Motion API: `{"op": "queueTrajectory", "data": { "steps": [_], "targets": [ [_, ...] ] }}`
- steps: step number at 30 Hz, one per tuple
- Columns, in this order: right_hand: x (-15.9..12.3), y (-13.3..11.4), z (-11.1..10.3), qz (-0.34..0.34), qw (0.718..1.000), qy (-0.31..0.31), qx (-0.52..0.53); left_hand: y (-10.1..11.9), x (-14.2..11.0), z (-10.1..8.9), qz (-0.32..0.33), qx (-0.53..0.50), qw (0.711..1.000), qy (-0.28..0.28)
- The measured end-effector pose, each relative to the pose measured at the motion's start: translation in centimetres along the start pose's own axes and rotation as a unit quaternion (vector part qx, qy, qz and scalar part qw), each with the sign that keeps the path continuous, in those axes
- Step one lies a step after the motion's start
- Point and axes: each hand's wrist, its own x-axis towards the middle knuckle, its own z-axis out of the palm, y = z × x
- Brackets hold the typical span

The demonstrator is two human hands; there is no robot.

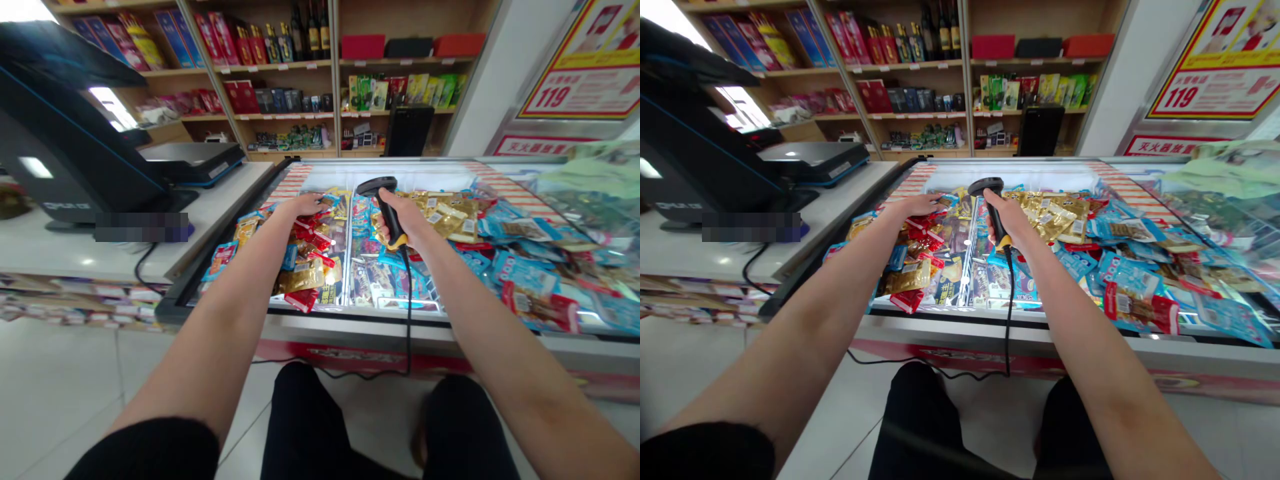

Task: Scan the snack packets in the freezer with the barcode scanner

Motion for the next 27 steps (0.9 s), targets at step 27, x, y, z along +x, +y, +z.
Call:
{"op": "queueTrajectory", "data": {
  "steps": [27],
  "targets": [
    [-0.4,-0.1,-1.5,-0.028,1.000,-0.007,-0.005,7.7,-8.8,0.9,0.003,0.026,1.000,0.007]
  ]
}}
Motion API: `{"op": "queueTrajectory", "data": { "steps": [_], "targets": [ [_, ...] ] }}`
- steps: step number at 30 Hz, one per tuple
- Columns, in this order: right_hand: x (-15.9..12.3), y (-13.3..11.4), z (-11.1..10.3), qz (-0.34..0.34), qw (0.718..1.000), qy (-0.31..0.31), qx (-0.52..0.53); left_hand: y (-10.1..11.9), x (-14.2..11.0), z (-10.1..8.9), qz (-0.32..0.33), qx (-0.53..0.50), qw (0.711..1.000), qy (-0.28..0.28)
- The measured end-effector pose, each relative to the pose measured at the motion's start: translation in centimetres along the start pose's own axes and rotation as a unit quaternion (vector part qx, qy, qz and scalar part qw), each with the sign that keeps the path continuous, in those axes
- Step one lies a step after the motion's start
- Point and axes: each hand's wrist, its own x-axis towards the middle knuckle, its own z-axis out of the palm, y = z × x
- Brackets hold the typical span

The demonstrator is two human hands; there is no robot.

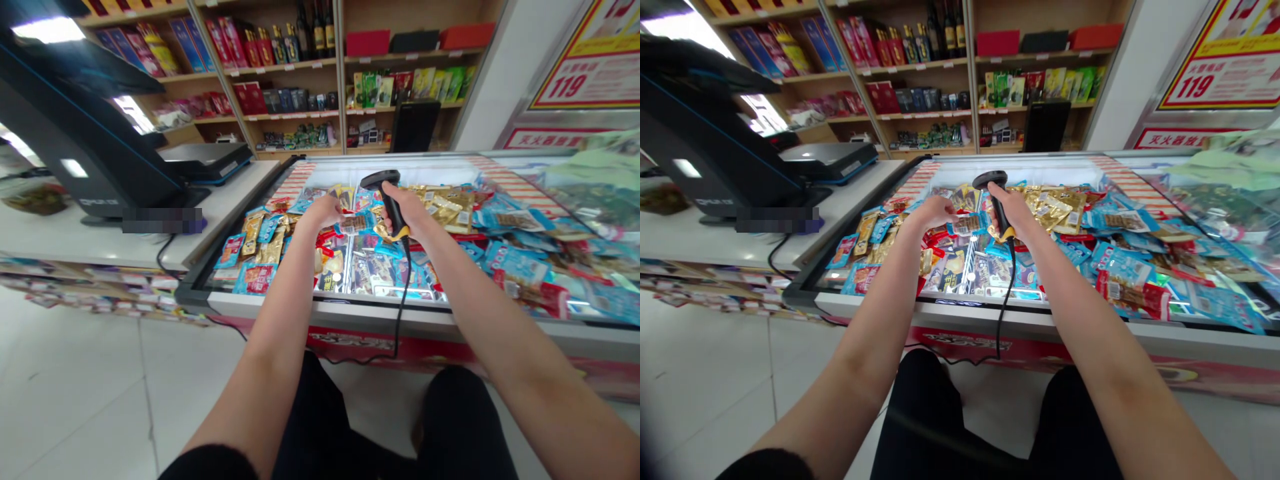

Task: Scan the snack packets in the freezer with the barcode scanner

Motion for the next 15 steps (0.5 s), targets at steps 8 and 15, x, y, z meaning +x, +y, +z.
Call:
{"op": "queueTrajectory", "data": {
  "steps": [8,15],
  "targets": [
    [-1.0,-0.4,0.5,-0.022,0.999,-0.035,-0.007,-1.6,2.6,2.2,-0.075,-0.339,0.915,0.206],
    [-1.4,-0.1,0.8,-0.017,0.998,-0.057,-0.033,-2.0,4.6,3.5,-0.059,-0.354,0.885,0.298]
  ]
}}
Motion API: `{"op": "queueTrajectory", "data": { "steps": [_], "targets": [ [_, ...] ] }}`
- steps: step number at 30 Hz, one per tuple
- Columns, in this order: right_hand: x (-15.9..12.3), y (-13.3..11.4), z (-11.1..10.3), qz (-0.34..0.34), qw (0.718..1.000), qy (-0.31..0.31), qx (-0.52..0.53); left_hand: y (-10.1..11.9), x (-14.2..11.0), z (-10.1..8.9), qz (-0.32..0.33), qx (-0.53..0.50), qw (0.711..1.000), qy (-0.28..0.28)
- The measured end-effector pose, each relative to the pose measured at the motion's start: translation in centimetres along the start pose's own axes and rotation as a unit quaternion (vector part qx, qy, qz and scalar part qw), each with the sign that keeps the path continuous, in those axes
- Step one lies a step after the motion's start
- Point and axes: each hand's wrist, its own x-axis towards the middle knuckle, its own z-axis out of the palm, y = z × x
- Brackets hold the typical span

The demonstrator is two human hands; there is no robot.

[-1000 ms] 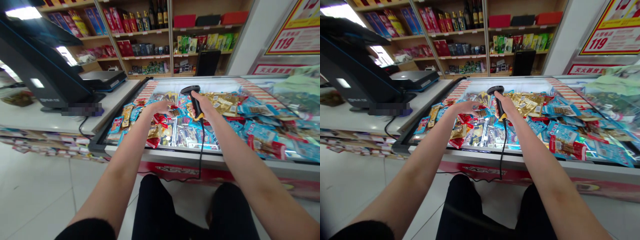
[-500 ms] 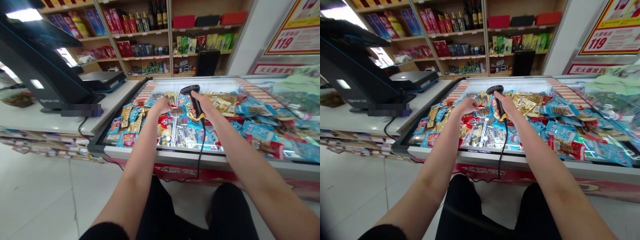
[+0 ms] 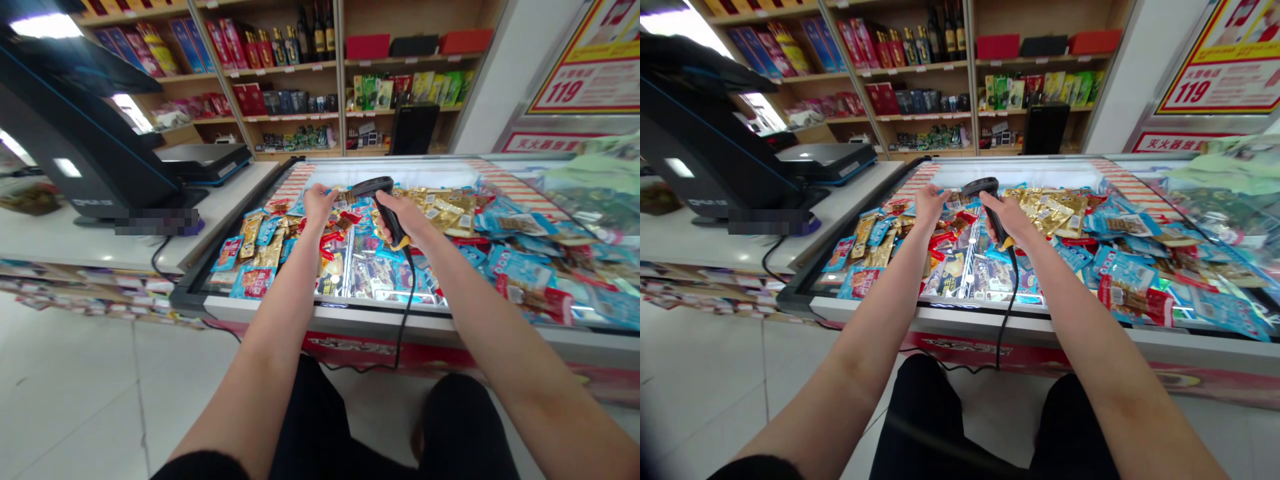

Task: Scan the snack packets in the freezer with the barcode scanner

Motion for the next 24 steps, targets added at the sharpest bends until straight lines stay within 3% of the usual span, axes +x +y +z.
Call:
{"op": "queueTrajectory", "data": {
  "steps": [9,24],
  "targets": [
    [-0.3,0.3,0.3,-0.016,0.998,-0.047,-0.033,0.3,0.0,-0.3,0.029,0.031,0.998,0.050],
    [-0.5,0.3,0.4,-0.007,0.997,-0.068,-0.027,1.0,-0.7,-0.6,0.045,0.069,0.995,0.049]
  ]
}}
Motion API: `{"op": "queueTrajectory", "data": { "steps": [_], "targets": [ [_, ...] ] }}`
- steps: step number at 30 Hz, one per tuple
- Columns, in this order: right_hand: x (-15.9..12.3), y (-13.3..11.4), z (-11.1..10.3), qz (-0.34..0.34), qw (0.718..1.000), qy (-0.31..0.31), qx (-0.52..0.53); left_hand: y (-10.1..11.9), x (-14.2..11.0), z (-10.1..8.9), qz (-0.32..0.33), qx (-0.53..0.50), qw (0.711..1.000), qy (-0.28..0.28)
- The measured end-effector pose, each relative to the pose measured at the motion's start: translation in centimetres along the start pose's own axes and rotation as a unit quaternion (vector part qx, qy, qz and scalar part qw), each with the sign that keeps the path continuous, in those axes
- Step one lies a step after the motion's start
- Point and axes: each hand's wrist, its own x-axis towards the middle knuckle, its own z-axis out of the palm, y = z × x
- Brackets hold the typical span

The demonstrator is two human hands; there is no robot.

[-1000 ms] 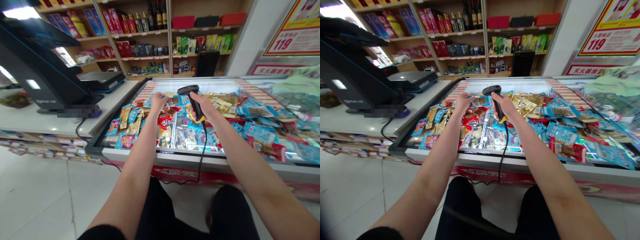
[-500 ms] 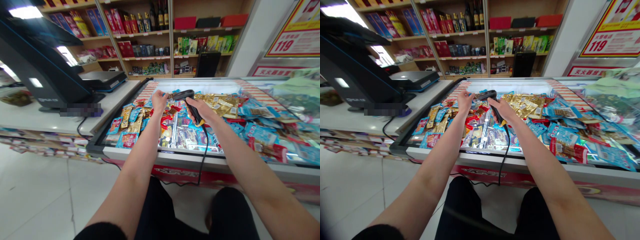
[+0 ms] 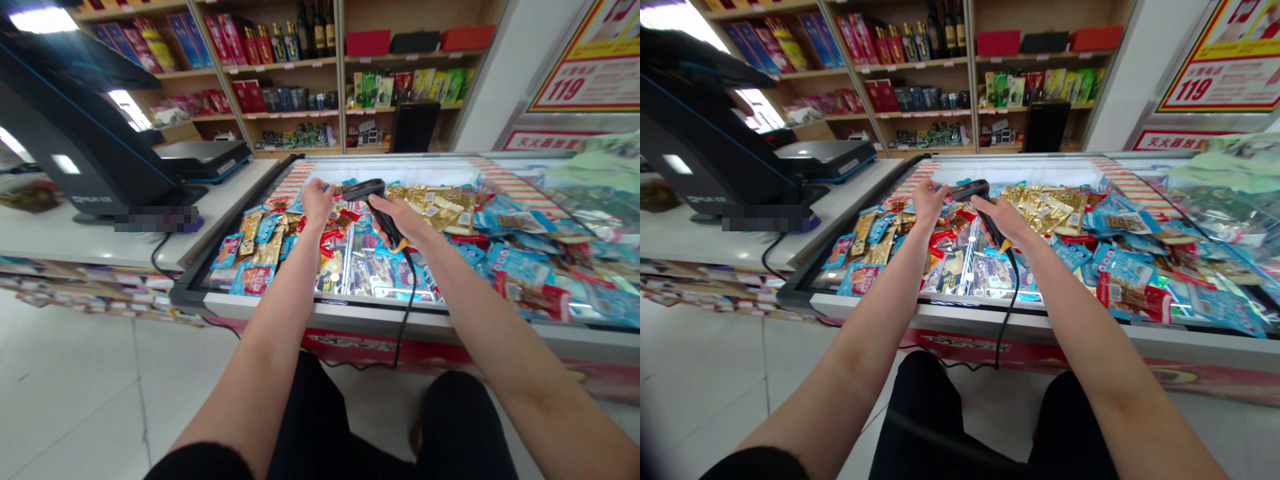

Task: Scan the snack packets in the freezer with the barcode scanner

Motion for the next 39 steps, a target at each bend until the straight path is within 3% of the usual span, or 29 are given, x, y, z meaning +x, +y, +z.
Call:
{"op": "queueTrajectory", "data": {
  "steps": [39],
  "targets": [
    [-0.80,-0.38,0.42,0.004,1.000,0.002,-0.010,-0.27,0.03,-0.12,-0.015,-0.005,1.000,0.021]
  ]
}}
